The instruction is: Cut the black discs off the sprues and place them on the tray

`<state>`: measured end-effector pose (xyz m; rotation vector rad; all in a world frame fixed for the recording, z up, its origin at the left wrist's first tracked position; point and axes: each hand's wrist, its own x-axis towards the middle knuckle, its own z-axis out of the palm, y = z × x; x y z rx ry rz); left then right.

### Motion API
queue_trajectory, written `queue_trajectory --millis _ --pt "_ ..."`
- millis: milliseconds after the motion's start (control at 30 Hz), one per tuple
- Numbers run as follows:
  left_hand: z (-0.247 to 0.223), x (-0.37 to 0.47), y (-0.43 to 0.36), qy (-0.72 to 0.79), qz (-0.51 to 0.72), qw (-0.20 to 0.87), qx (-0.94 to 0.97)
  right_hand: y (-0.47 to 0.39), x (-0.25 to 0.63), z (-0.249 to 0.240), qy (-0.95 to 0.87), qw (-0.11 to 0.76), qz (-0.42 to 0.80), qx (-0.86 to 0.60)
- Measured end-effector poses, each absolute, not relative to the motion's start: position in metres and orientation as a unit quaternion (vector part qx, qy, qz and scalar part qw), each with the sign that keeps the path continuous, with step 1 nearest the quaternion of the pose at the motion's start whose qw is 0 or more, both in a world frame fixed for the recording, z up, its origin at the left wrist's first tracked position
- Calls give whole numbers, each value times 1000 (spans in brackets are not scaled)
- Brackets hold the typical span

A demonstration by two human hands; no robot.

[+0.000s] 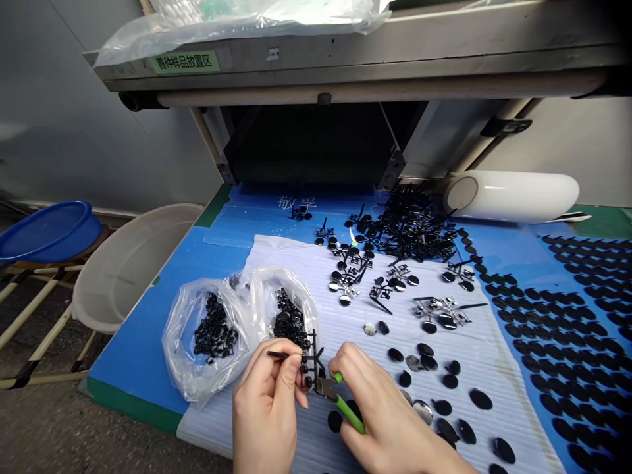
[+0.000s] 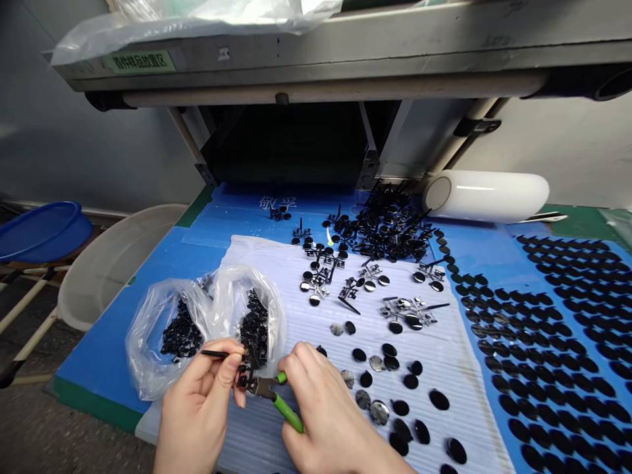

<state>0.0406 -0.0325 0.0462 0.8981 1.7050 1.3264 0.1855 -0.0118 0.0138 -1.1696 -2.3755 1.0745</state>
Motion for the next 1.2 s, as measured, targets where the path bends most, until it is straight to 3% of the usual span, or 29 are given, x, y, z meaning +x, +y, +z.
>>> queue_trajectory --millis 833,1100,1200 --pt "16 29 -25 691 466 419 360 -6 177 -5 -855 96 289 -420" --pt "7 20 -21 712 468 276 444 0 184 -6 -844 57 280 -453" --pt "13 16 -22 702 474 275 455 6 185 -2 -834 68 263 -480"
